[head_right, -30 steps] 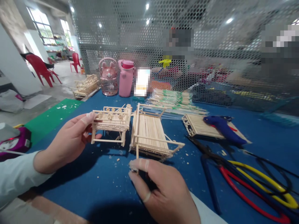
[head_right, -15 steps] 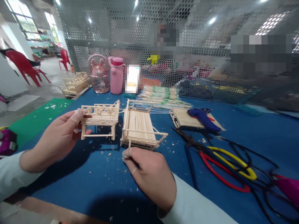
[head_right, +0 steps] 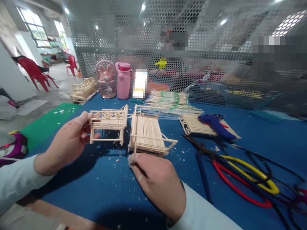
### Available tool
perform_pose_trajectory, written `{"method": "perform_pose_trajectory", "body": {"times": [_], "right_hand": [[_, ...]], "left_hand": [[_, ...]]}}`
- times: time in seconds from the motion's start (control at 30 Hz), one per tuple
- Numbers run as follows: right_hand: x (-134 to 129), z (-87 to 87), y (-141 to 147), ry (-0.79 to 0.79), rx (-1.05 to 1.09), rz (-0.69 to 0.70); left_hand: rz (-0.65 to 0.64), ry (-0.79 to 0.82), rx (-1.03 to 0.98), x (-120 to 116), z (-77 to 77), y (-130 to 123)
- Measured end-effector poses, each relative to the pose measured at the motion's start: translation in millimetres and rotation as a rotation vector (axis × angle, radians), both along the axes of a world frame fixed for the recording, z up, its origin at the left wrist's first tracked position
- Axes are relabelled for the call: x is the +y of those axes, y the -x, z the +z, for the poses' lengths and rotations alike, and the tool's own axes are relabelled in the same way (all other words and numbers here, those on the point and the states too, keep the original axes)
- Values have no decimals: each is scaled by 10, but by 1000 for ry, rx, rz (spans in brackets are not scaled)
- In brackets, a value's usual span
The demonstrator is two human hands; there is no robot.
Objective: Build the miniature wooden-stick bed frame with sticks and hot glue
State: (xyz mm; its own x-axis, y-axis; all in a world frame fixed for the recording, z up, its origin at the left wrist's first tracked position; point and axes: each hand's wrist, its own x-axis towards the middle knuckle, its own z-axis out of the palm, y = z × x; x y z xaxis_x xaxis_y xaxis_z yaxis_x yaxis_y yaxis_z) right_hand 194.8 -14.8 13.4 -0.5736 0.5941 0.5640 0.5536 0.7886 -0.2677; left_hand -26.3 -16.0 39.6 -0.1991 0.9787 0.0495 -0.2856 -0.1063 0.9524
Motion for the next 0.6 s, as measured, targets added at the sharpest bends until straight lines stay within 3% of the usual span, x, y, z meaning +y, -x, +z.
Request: {"method": "perform_pose_trajectory", "body": {"times": [0.17, 0.43, 0.6], "right_hand": [[-16, 10, 5, 25, -6, -1], [-16, -17, 5, 24, 5, -10], [-28, -19, -7, 41, 25, 24]], "left_hand": [[-20, -51, 3, -1, 11, -7], [20, -13, 193, 46, -23, 18], [-18, -87, 307, 99, -26, 66]]}}
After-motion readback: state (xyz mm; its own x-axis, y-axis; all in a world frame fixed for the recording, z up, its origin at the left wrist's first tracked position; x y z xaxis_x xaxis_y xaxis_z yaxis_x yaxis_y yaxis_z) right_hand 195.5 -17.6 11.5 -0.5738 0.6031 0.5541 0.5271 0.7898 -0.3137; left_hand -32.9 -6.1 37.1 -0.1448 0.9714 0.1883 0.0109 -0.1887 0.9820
